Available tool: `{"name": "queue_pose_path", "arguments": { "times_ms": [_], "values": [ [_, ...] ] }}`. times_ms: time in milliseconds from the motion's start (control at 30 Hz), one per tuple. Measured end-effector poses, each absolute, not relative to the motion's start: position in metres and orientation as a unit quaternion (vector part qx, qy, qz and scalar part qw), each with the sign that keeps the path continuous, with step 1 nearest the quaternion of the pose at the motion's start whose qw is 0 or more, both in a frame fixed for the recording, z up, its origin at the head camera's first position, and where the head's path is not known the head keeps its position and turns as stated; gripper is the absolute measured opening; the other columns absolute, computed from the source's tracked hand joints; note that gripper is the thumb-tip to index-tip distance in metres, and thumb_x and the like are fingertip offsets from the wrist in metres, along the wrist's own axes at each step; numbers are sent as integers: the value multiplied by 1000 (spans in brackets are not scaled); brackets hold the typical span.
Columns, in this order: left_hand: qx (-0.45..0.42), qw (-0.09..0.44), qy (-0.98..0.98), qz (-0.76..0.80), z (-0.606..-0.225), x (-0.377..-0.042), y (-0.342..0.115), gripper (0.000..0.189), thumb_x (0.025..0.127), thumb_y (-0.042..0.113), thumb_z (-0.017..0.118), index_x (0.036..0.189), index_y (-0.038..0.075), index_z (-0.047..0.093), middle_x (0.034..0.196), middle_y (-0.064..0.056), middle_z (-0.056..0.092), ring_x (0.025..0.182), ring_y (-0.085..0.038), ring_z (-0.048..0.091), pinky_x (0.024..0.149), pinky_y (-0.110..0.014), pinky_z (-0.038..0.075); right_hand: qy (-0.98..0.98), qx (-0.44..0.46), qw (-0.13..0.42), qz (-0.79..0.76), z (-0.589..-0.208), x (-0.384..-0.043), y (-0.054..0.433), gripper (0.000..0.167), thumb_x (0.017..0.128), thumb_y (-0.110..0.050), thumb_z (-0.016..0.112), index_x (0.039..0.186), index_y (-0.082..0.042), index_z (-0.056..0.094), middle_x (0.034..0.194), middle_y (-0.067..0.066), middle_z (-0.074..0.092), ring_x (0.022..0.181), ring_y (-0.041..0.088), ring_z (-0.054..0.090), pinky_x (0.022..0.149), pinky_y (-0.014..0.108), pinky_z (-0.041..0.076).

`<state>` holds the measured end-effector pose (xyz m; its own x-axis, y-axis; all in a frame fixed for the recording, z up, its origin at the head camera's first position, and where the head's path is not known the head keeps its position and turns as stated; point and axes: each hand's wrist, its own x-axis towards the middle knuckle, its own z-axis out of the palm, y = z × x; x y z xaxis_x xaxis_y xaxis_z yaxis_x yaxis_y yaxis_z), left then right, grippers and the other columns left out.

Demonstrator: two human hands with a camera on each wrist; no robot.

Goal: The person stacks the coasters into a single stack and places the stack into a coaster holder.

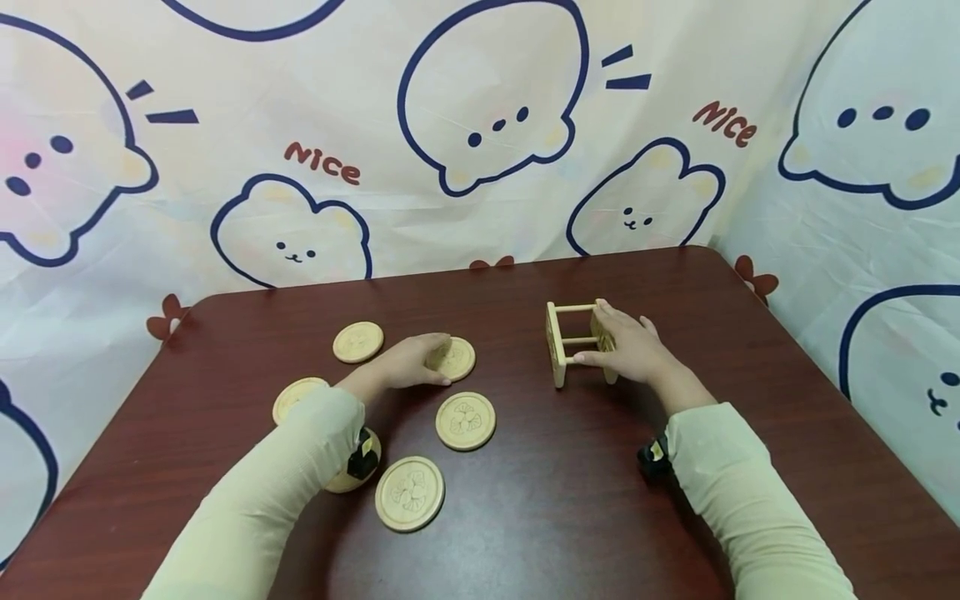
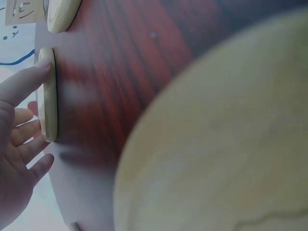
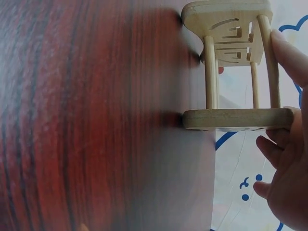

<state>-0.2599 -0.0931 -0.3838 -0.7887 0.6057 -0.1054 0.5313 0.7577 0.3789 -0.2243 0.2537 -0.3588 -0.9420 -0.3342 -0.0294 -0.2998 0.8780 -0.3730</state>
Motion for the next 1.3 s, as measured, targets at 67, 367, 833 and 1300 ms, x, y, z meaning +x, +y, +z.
{"name": "queue_pose_path", "arguments": {
  "times_ms": [67, 367, 833, 1300],
  "values": [
    [303, 112, 931, 168, -384, -259, -95, 70, 74, 32, 67, 128, 0, 38, 129, -13, 40, 119, -22, 34, 97, -32, 25, 968, -164, 46, -186, -359, -224, 254, 90, 76, -56, 52, 135, 4, 19, 139, 22, 13, 125, 37, 15, 92, 60, 5],
    [293, 117, 933, 171, -383, -254, -102, 75, 72, 33, 69, 130, -1, 35, 131, -15, 35, 121, -24, 30, 98, -33, 24, 967, -167, 43, -188, -360, -225, 254, 91, 75, -56, 52, 135, 4, 20, 139, 22, 13, 125, 36, 14, 92, 60, 5],
    [292, 99, 935, 175, -382, -247, -114, 86, 67, 33, 72, 131, -7, 30, 127, -21, 38, 117, -29, 34, 96, -36, 28, 967, -170, 43, -186, -362, -225, 253, 91, 76, -57, 52, 135, 4, 19, 139, 22, 13, 125, 37, 15, 92, 60, 5],
    [275, 92, 935, 204, -383, -240, -135, 88, 66, 34, 73, 130, -8, 29, 126, -17, 41, 118, -29, 33, 96, -37, 27, 966, -168, 47, -192, -358, -223, 253, 90, 76, -54, 53, 135, 5, 18, 139, 21, 13, 125, 36, 14, 92, 60, 5]
  ]
}}
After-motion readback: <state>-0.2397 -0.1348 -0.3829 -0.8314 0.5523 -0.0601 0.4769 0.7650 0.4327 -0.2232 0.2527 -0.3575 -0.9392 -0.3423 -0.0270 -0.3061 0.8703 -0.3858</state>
